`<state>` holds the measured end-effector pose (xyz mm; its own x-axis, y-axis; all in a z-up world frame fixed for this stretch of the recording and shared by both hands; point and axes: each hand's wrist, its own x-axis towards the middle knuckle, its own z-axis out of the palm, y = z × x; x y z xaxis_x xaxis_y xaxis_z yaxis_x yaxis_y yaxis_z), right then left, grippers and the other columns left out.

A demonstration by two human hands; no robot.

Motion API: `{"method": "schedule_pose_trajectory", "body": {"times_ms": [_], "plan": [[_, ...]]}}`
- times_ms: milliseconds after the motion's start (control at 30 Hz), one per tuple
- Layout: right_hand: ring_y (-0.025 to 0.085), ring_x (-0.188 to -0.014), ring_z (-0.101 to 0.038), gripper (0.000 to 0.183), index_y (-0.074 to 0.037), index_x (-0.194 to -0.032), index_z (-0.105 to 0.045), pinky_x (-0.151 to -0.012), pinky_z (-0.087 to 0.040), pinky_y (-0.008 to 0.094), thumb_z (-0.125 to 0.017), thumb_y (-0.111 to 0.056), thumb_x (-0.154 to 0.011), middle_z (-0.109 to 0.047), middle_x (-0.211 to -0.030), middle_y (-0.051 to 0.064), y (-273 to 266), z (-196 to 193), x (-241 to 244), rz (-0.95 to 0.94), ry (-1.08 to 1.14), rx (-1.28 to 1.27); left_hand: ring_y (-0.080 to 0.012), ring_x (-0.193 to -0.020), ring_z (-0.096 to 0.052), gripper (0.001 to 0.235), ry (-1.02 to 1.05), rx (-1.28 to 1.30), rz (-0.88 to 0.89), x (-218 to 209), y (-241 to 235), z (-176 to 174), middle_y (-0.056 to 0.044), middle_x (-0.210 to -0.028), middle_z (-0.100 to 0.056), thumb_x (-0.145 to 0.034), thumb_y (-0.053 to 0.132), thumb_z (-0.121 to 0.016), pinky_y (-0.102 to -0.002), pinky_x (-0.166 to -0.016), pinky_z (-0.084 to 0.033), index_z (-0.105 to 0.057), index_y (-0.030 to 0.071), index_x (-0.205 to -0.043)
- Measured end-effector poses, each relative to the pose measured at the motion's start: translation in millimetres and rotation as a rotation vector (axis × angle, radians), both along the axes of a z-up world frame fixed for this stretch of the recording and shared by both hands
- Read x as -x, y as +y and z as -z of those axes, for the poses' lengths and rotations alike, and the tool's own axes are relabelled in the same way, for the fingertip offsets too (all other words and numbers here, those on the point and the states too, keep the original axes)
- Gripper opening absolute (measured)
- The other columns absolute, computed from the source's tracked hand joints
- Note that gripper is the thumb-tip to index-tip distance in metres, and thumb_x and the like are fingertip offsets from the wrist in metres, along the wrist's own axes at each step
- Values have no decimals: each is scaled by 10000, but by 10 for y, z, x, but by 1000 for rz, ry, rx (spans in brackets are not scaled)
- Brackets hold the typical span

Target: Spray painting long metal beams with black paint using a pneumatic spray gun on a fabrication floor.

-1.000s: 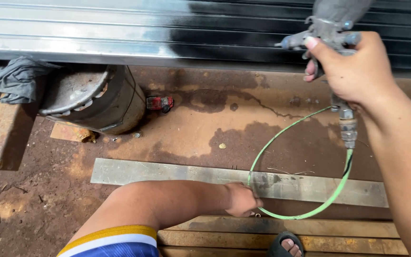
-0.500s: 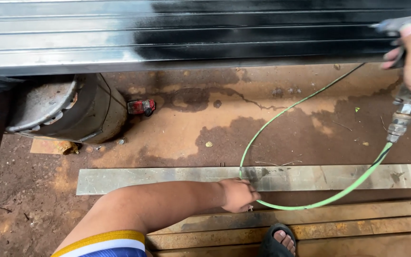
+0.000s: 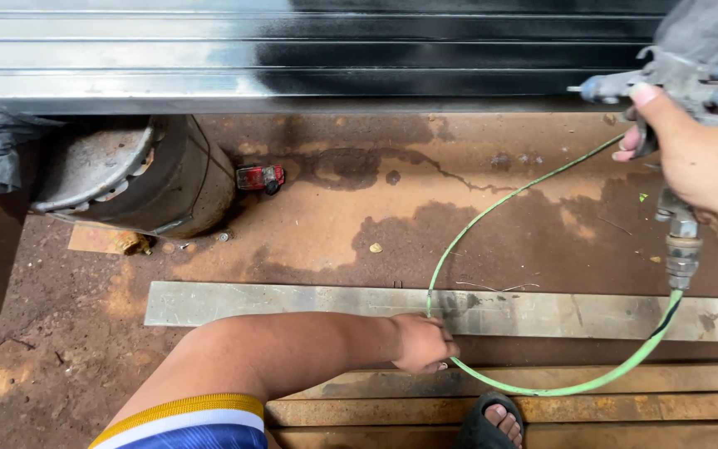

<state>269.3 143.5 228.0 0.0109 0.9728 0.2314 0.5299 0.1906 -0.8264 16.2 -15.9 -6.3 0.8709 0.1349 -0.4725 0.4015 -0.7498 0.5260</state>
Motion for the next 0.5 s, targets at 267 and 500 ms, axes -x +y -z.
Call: {"method": "schedule_pose_trajectory", "body": {"times_ms": [267,500], "plan": [[97,-786,-642,374,-47,-888,-672,-848,-511,235,-622,-134,-1249,-680,-811,38,-292,-633,1044,-58,-227,69,-343,-1298,-542,404,97,43,-13,177,29,-310,-154,-1310,-649,-1051,296,-451,-511,-1050,-480,-517,132,-1415],[123,-750,-662,304,-32,-936,-666,-816,-520,239,-608,-139,-1215,-676,-778,52,-205,-720,1462,-245,-193,72,-359,-1317,-533,475,105,27,-22,214,5,-233,-163,-1372,-621,-1040,337,-416,-506,-1062,-474,-483,138,-1467]]}}
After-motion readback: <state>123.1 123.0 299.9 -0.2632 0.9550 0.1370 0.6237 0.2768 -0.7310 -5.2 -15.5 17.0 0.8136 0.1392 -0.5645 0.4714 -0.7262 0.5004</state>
